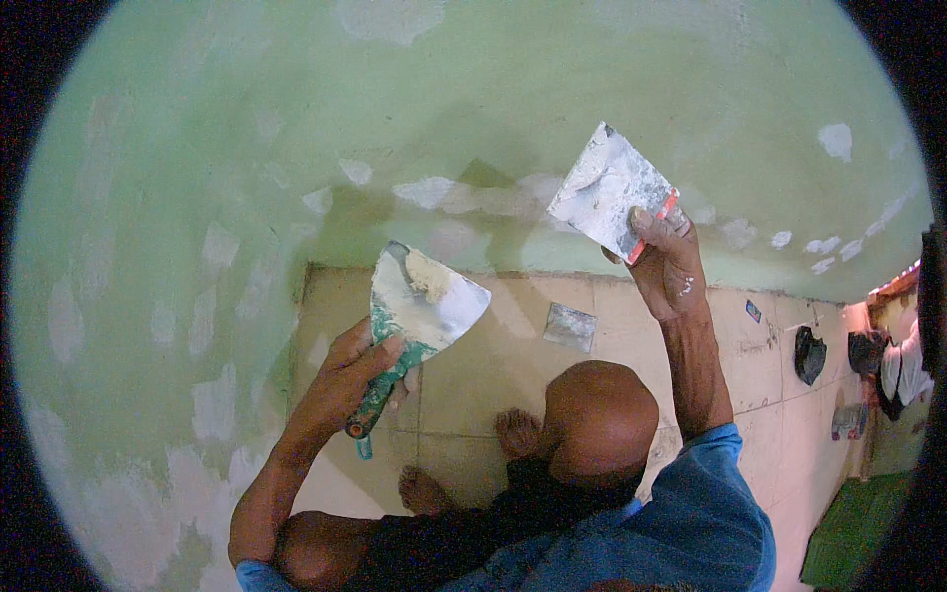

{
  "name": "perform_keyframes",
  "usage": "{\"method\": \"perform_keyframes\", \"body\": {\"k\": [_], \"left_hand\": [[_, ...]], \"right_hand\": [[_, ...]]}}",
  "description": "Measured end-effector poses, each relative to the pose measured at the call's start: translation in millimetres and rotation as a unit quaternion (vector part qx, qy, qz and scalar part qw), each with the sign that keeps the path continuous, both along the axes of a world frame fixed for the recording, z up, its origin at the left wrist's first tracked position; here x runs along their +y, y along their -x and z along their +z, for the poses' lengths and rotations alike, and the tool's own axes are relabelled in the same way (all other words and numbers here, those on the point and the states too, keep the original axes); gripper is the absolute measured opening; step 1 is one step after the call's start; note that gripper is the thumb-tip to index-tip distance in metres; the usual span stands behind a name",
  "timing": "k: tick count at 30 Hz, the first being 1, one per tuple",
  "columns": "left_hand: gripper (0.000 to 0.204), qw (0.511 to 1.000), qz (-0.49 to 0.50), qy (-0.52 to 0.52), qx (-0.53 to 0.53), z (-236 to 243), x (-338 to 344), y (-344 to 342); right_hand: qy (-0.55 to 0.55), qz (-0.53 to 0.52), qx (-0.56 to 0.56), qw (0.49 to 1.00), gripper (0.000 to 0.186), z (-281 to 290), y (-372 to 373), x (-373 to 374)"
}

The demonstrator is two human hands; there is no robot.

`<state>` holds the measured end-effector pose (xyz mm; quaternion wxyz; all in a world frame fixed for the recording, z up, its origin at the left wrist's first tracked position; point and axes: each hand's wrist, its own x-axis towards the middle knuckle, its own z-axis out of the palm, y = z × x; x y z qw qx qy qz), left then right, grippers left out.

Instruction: The person patches a green wall by applying putty with metal spatulas. They scoop the putty from a container and spread it across sections of the wall, smoothing the surface with multiple passes.

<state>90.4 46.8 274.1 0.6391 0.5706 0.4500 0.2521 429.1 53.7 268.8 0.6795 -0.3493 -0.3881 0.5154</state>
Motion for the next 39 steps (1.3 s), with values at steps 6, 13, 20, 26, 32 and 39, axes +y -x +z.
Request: {"method": "perform_keyframes", "body": {"k": [6, 13, 20, 26, 32, 39], "left_hand": [[0.030, 1.000, 0.001, 0.020, 0.016, 8.2, -11.4, -10.0], [0.033, 1.000, 0.016, 0.011, 0.016, 34.7, -7.5, -27.9], [0.028, 0.997, 0.051, 0.004, 0.051, 45.3, -9.6, -37.1], [0.033, 0.988, 0.018, -0.084, 0.130, 31.9, -6.2, -35.9], [0.037, 0.965, 0.102, -0.149, 0.192, -2.0, -2.6, 36.0], [0.030, 0.982, 0.092, -0.113, 0.120, -39.1, -3.6, 45.1]], "right_hand": [[0.007, -0.015, 0.021, 1.000, 0.030, 4.1, 5.2, 0.9], [-0.052, -0.122, -0.256, 0.958, 0.031, 14.1, -3.6, -8.7], [-0.399, 0.002, -0.704, 0.588, 0.042, 49.9, 25.0, -8.6], [-0.402, -0.018, -0.759, 0.512, 0.045, 28.2, 37.1, -12.3], [-0.247, -0.010, -0.695, 0.676, 0.025, -36.7, 20.2, 2.9], [-0.119, -0.273, -0.092, 0.950, 0.032, 21.7, -70.5, 8.4]]}}
